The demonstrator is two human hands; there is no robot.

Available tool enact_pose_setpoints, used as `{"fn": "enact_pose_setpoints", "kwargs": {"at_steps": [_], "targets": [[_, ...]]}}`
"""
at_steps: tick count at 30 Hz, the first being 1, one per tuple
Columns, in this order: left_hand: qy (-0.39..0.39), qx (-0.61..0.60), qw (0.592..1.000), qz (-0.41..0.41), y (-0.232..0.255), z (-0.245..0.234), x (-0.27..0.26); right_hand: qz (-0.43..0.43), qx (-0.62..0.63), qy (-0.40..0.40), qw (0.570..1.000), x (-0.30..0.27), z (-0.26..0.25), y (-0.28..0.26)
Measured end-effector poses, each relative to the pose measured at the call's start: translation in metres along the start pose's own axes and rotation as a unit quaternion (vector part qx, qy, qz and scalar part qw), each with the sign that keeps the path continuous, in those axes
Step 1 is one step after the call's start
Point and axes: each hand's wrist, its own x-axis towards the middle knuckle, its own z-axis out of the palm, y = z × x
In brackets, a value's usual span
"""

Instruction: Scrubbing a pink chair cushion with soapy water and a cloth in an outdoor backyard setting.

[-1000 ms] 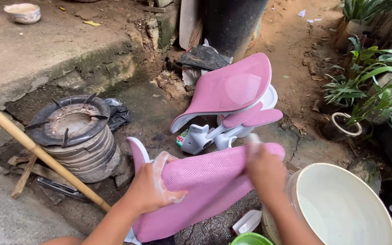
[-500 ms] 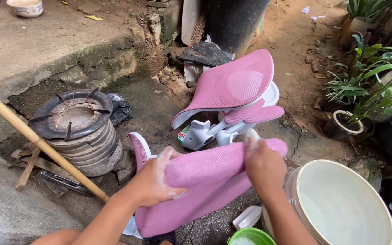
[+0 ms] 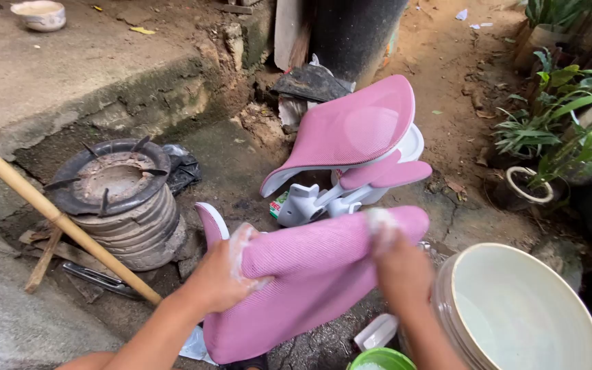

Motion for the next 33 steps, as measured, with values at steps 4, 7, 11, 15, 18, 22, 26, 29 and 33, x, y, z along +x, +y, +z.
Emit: {"fn": "enact_pose_setpoints", "kwargs": {"at_steps": [4,7,11,15,18,22,26,29,33], "targets": [[-0.023,-0.033,0.999,0.01,0.011,-0.002,0.005,0.081,0.072,0.006,0.994,0.025,-0.007,0.005],[-0.015,0.025,1.0,0.005,0.003,-0.004,0.011,-0.019,0.056,-0.074,0.995,-0.023,0.023,-0.085],[-0.023,-0.005,1.0,0.008,-0.025,-0.003,-0.002,-0.232,0.126,-0.215,0.94,-0.066,-0.041,-0.137],[-0.037,0.058,0.996,-0.056,0.011,-0.009,-0.005,-0.092,-0.001,-0.124,0.988,-0.002,-0.013,-0.026],[-0.067,0.011,0.997,-0.04,0.013,-0.001,-0.004,0.06,-0.018,-0.084,0.994,0.049,-0.02,0.056],[-0.069,0.037,0.997,-0.023,0.032,0.008,0.011,0.062,0.015,0.021,0.998,0.057,-0.006,0.069],[-0.072,0.097,0.992,-0.037,0.023,0.0,0.012,-0.041,0.046,-0.117,0.991,0.002,-0.043,-0.052],[-0.053,0.089,0.991,0.083,-0.004,-0.001,0.001,-0.209,0.06,-0.194,0.957,-0.016,-0.071,-0.078],[-0.087,0.021,0.995,0.047,-0.018,0.003,-0.011,-0.107,-0.034,-0.184,0.976,0.04,-0.053,0.036]]}}
